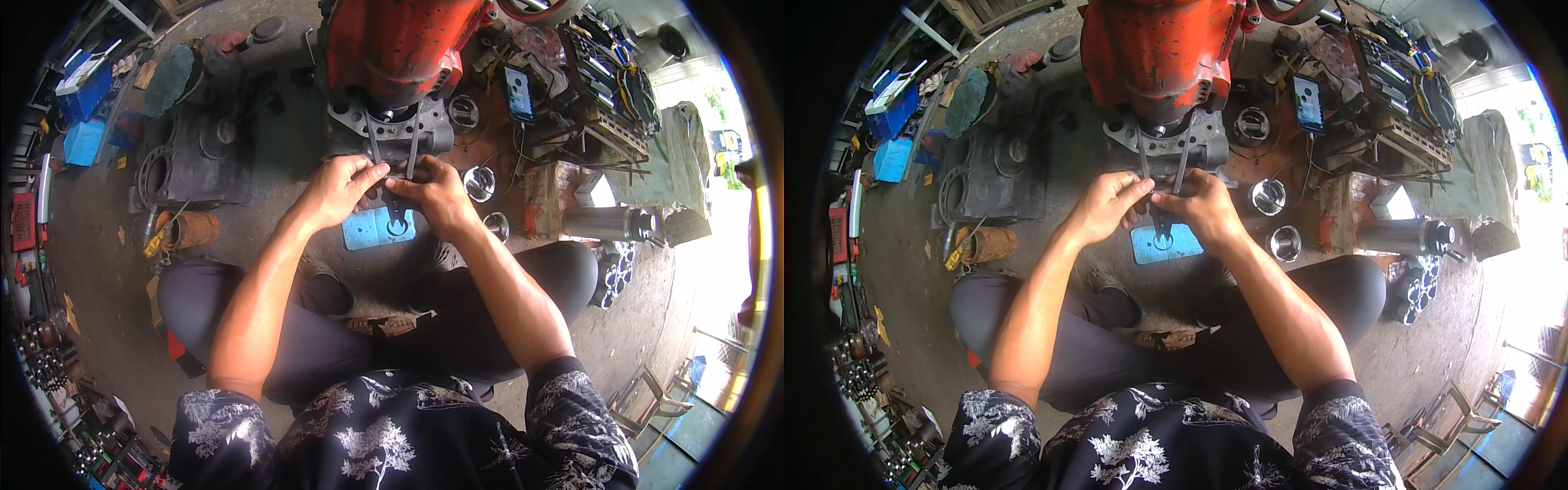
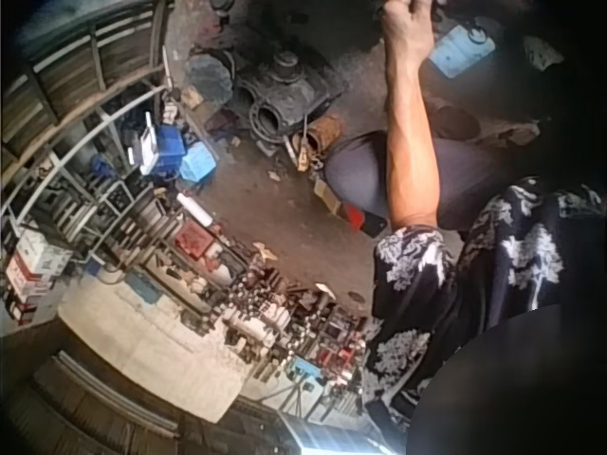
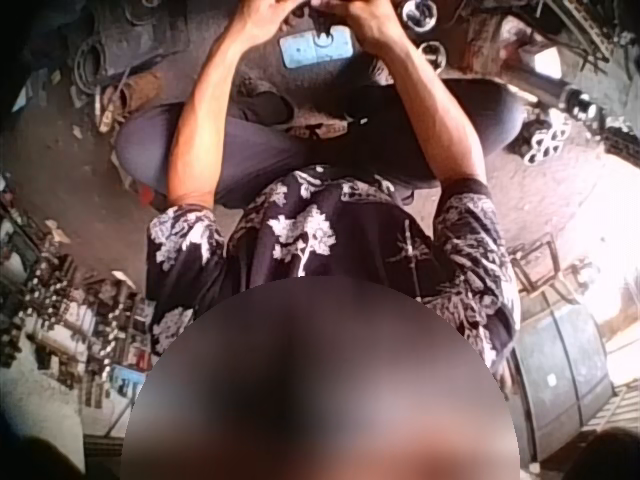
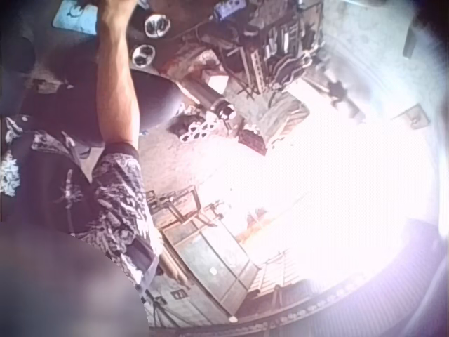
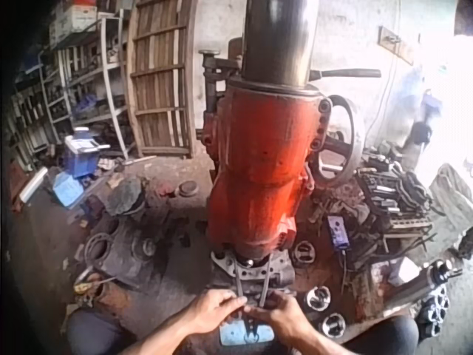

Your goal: The person uses a caliper to measure a metal engine component, repeatedly opening and closing the jaws to check dimensions. The person holds the part steady with one hand while adjusting the caliper with the other.

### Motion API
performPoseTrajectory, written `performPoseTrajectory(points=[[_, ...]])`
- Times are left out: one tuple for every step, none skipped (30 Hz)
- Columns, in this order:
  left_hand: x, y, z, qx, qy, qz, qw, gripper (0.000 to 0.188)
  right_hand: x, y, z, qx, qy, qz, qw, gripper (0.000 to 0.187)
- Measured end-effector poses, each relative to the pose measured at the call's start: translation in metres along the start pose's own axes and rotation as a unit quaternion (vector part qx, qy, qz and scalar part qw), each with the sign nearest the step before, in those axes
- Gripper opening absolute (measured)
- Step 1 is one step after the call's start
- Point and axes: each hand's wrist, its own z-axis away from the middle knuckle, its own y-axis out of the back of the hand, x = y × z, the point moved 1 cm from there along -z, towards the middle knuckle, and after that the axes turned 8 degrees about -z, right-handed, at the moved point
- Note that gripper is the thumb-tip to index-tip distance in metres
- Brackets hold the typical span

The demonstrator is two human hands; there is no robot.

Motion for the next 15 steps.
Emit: performPoseTrajectory(points=[[-0.0001, 0.0, -0.0002, 0.001, -0.001, -0.001, 1.0, 0.043, 0.0, -0.0001, -0.0002, 0.001, -0.002, -0.002, 1.0, 0.046], [-0.0002, 0.0001, -0.0003, 0.001, -0.001, 0.001, 1.0, 0.043, -0.0001, -0.0004, -0.0003, 0.001, -0.003, -0.004, 1.0, 0.046], [-0.0002, 0.0004, -0.0003, 0.001, -0.003, -0.001, 1.0, 0.042, -0.0003, -0.0008, -0.0004, 0.001, -0.005, -0.007, 1.0, 0.045], [-0.0002, 0.0005, -0.0003, 0.001, -0.004, 0.0, 1.0, 0.042, -0.0006, -0.001, -0.0002, 0.001, -0.004, -0.006, 1.0, 0.045], [0.0, 0.0005, -0.0003, 0.0, -0.005, 0.0, 1.0, 0.042, -0.0009, -0.0011, 0.0003, 0.001, -0.003, -0.006, 1.0, 0.045], [0.0, 0.0005, -0.0001, -0.001, -0.004, -0.002, 1.0, 0.042, -0.0011, -0.0012, 0.0008, 0.001, -0.003, -0.005, 1.0, 0.045], [0.0002, 0.0006, 0.0, -0.001, -0.003, -0.004, 1.0, 0.042, -0.0013, -0.0012, 0.0013, 0.002, -0.002, -0.003, 1.0, 0.045], [0.0003, 0.0008, 0.0002, -0.002, -0.002, -0.006, 1.0, 0.041, -0.0014, -0.0013, 0.0016, 0.004, -0.002, -0.002, 1.0, 0.045], [0.0005, 0.0011, 0.0006, 0.0, -0.002, -0.006, 1.0, 0.041, -0.0013, -0.0015, 0.0017, 0.004, 0.0, 0.0, 1.0, 0.045], [0.0008, 0.0011, 0.0008, 0.001, -0.003, -0.006, 1.0, 0.041, -0.0011, -0.0016, 0.0013, 0.004, 0.0, -0.001, 1.0, 0.045], [0.001, 0.001, 0.001, 0.002, -0.003, -0.003, 1.0, 0.041, -0.0009, -0.0016, 0.0006, 0.003, 0.001, -0.002, 1.0, 0.045], [0.0013, 0.0009, 0.0009, 0.001, -0.001, -0.006, 1.0, 0.041, -0.0006, -0.0013, 0.0005, 0.002, 0.002, -0.004, 1.0, 0.045], [0.0015, 0.0011, 0.0005, 0.0, 0.001, -0.006, 1.0, 0.041, -0.0002, -0.0012, 0.0004, 0.001, 0.003, -0.003, 1.0, 0.045], [0.0017, 0.0014, 0.0002, -0.001, 0.003, -0.007, 1.0, 0.041, 0.0001, -0.0014, 0.0002, 0.0, 0.003, -0.003, 1.0, 0.044], [0.0017, 0.0013, 0.0005, -0.001, 0.005, -0.006, 1.0, 0.042, 0.0002, -0.0015, -0.0002, 0.006, -0.001, 0.001, 1.0, 0.044]])
